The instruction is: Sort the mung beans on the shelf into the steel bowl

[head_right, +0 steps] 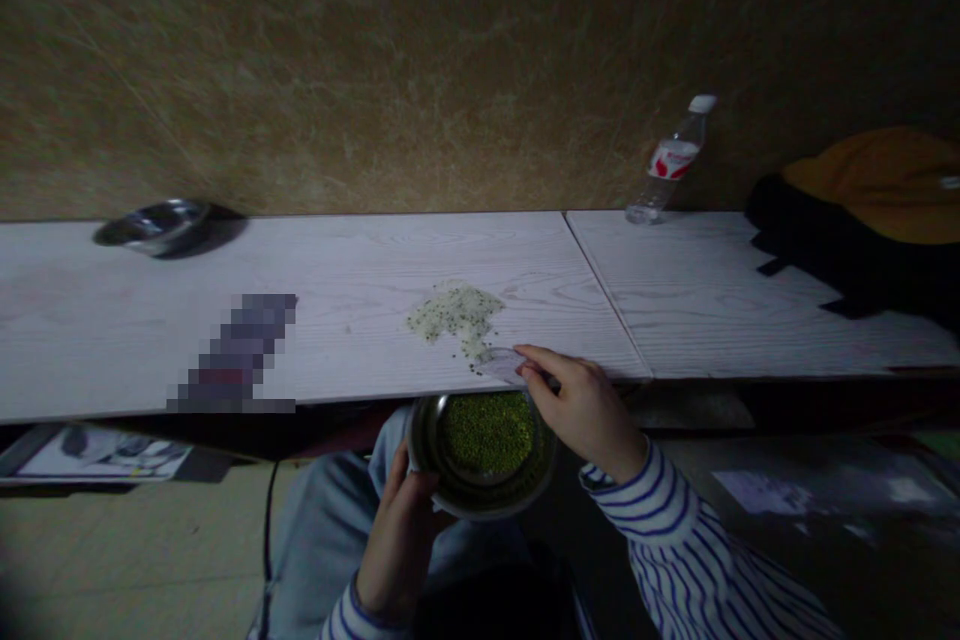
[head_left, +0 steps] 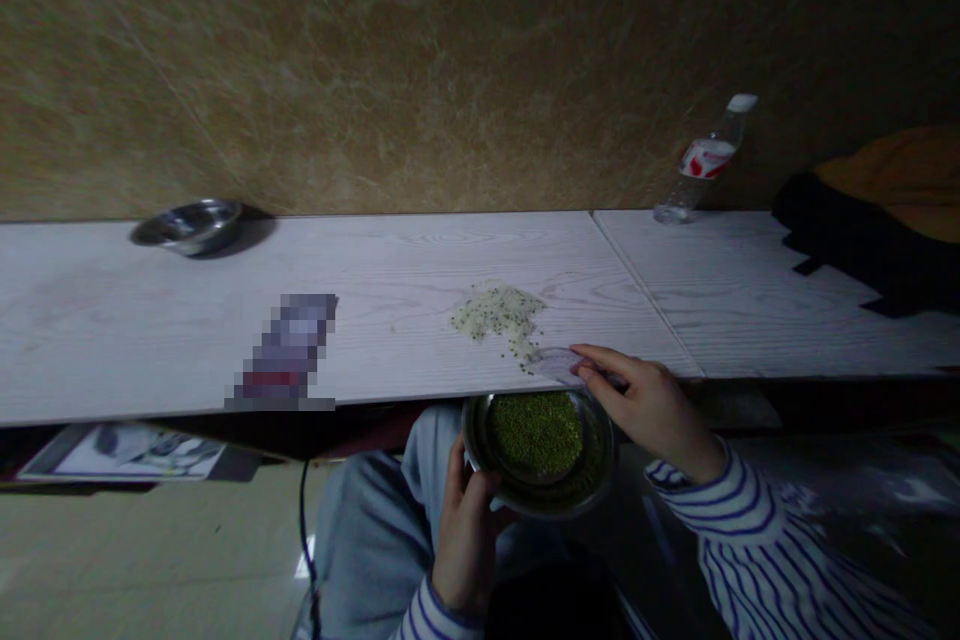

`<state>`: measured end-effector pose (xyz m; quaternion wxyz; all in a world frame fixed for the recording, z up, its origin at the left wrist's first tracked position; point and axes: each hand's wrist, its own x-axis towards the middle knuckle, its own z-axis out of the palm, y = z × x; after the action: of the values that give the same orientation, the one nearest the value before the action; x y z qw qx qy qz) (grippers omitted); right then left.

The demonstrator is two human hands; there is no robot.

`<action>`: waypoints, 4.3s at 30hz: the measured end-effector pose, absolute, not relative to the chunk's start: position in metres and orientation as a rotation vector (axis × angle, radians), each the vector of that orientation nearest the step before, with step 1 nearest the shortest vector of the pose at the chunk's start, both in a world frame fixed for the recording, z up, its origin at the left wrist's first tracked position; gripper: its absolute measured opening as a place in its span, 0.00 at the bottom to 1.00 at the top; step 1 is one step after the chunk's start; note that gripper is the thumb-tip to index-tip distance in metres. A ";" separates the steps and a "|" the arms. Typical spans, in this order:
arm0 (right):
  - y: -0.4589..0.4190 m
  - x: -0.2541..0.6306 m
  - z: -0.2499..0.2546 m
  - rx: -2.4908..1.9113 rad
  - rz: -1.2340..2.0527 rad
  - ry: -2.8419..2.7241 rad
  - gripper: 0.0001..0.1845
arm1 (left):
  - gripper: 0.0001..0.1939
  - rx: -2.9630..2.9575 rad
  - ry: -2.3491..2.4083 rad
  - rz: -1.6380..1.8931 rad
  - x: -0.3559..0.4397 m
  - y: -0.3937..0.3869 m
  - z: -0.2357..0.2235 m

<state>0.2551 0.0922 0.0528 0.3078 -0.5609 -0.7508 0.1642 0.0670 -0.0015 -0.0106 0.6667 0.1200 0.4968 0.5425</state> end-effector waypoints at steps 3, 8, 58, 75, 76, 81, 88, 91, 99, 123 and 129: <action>0.100 0.255 0.052 -1.509 0.395 -1.981 0.17 | 0.33 0.253 1.134 1.213 0.067 0.000 -0.012; 0.108 0.260 0.053 -1.548 0.379 -1.956 0.17 | 0.32 0.276 1.127 1.221 0.065 -0.001 -0.012; 0.113 0.239 0.051 -1.449 0.367 -2.016 0.16 | 0.32 0.237 1.129 1.266 0.060 -0.001 -0.021; 0.119 0.237 0.051 -1.395 0.352 -2.055 0.16 | 0.29 0.235 1.148 1.263 0.060 -0.002 -0.019; 0.118 0.238 0.052 -1.385 0.360 -2.064 0.16 | 0.29 0.237 1.143 1.261 0.060 -0.001 -0.018; 0.113 0.244 0.056 -1.380 0.395 -2.040 0.16 | 0.31 0.244 1.119 1.242 0.061 -0.001 -0.012; 0.113 0.246 0.054 -1.389 0.398 -2.043 0.15 | 0.32 0.247 1.127 1.265 0.059 -0.001 -0.012; 0.112 0.246 0.053 -1.399 0.424 -2.056 0.15 | 0.33 0.237 1.119 1.264 0.059 -0.001 -0.014; 0.107 0.251 0.055 -1.389 0.423 -1.999 0.15 | 0.34 0.251 1.111 1.262 0.059 -0.001 -0.015; 0.116 0.250 0.053 -1.465 0.381 -2.000 0.16 | 0.29 0.215 1.143 1.264 0.060 0.000 -0.012; 0.117 0.247 0.051 -1.427 0.397 -2.009 0.16 | 0.30 0.205 1.145 1.266 0.059 -0.001 -0.011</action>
<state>0.2469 0.1167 0.0515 0.3173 -0.5423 -0.7632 0.1508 0.0588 -0.0011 -0.0113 0.6527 0.0902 0.5046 0.5579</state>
